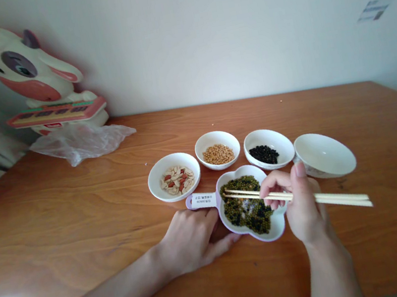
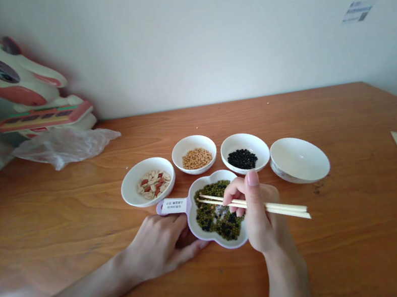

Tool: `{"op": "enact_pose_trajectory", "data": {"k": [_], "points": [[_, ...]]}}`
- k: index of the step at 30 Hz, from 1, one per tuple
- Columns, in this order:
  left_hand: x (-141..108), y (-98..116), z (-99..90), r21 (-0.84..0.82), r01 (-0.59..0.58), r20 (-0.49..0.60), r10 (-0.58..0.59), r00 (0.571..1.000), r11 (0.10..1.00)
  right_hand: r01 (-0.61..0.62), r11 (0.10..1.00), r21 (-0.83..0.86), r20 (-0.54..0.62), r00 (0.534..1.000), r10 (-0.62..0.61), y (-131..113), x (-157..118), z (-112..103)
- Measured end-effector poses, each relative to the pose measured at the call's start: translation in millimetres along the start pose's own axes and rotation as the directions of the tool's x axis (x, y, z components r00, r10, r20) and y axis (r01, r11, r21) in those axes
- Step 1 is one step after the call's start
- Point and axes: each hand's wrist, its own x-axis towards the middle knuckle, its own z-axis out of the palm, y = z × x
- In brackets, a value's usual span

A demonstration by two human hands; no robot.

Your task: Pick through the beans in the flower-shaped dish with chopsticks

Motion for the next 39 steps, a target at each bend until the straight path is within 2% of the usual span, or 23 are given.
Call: {"op": "enact_pose_trajectory", "data": {"k": [6, 24, 33, 39], "points": [[-0.5, -0.7, 3.0, 0.002, 0.000, -0.010, 0.000, 1.000, 1.000, -0.035, 0.999, 0.038, 0.013, 0.999, 0.034, -2.2, -2.1, -0.7], [-0.6, -0.1, 2.6, 0.005, -0.001, -0.010, 0.001, 1.000, 1.000, -0.010, 0.999, -0.039, -0.006, 1.000, 0.010, -8.1, -6.0, -3.8], [-1.2, -0.9, 2.0, 0.017, -0.020, -0.036, 0.021, 0.999, 1.000, -0.061, 0.997, -0.048, 0.019, 0.998, 0.062, -9.1, -7.2, -7.2], [-0.5, -1.6, 4.3, 0.031, -0.031, -0.030, 0.032, 0.999, 0.999, -0.046, 0.998, -0.052, 0.011, 0.999, 0.046, -6.4, -7.5, -5.0]]}}
